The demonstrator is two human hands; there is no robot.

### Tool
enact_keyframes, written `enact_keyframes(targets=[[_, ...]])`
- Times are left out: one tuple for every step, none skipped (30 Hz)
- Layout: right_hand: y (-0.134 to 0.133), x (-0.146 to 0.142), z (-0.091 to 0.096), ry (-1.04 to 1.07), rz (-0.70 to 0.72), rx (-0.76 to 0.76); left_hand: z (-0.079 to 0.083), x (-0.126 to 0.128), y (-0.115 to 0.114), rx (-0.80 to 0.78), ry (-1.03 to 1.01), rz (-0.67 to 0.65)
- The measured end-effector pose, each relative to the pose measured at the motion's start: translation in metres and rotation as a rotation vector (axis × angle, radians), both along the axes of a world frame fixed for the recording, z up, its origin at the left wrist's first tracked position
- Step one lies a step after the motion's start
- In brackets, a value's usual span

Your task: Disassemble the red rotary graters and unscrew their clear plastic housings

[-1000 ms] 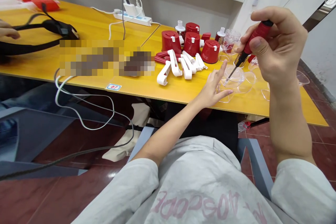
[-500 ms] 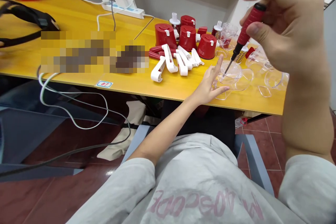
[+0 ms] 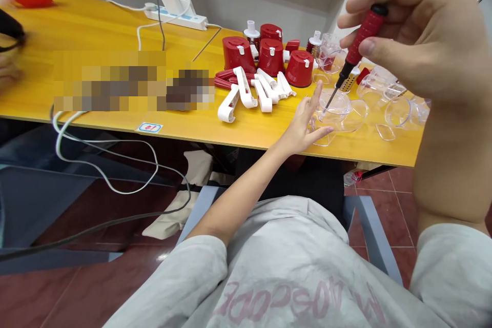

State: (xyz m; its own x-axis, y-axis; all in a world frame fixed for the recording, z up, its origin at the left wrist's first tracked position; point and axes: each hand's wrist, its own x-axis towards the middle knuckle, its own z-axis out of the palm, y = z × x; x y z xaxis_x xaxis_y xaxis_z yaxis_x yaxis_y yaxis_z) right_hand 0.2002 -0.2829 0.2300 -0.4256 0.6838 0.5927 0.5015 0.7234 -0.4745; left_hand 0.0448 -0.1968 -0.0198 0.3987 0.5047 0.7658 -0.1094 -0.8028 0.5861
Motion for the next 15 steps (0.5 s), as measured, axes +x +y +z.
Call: enact_keyframes(targets=[[-0.0006, -0.0011, -0.001, -0.033, -0.047, 0.042, 0.0, -0.0001, -0.0001, -0.001, 0.004, -0.001], [-0.0011, -0.0027, -0.0024, -0.074, -0.13, 0.121, 0.0, -0.0002, -0.0001, 0.001, 0.011, -0.002], [-0.0011, -0.0044, -0.004, -0.111, -0.221, 0.207, 0.0, -0.0003, 0.0001, 0.006, 0.018, -0.001], [-0.0008, -0.0058, -0.0056, -0.127, -0.284, 0.277, 0.0, -0.0005, 0.0005, 0.01, 0.025, 0.0], [0.0, -0.0066, -0.0067, -0.109, -0.299, 0.307, -0.0001, -0.0007, 0.0009, 0.012, 0.03, 0.001], [0.0012, -0.0066, -0.0073, -0.06, -0.26, 0.287, -0.0003, -0.0008, 0.0012, 0.012, 0.033, 0.002], [0.0026, -0.0058, -0.0074, -0.002, -0.174, 0.235, -0.0005, -0.0009, 0.0016, 0.012, 0.035, 0.001], [0.004, -0.0044, -0.0069, 0.054, -0.074, 0.178, -0.0008, -0.0009, 0.0018, 0.012, 0.036, -0.001], [0.0051, -0.0031, -0.0063, 0.084, -0.001, 0.125, -0.0011, -0.0009, 0.002, 0.013, 0.038, -0.003], [0.0057, -0.0021, -0.0057, 0.077, 0.028, 0.1, -0.0014, -0.0009, 0.0019, 0.016, 0.036, -0.006], [0.0056, -0.0019, -0.0054, 0.039, 0.009, 0.106, -0.0016, -0.0009, 0.0018, 0.022, 0.032, -0.01], [0.0046, -0.0027, -0.0056, -0.008, -0.047, 0.136, -0.0017, -0.0009, 0.0015, 0.024, 0.025, -0.012], [0.0031, -0.0042, -0.0061, -0.05, -0.123, 0.172, -0.0018, -0.001, 0.0012, 0.027, 0.018, -0.015], [0.001, -0.0062, -0.0067, -0.084, -0.205, 0.208, -0.0018, -0.0011, 0.0009, 0.029, 0.01, -0.018], [-0.0011, -0.0081, -0.0074, -0.106, -0.274, 0.244, -0.0017, -0.0012, 0.0006, 0.029, 0.005, -0.019]])
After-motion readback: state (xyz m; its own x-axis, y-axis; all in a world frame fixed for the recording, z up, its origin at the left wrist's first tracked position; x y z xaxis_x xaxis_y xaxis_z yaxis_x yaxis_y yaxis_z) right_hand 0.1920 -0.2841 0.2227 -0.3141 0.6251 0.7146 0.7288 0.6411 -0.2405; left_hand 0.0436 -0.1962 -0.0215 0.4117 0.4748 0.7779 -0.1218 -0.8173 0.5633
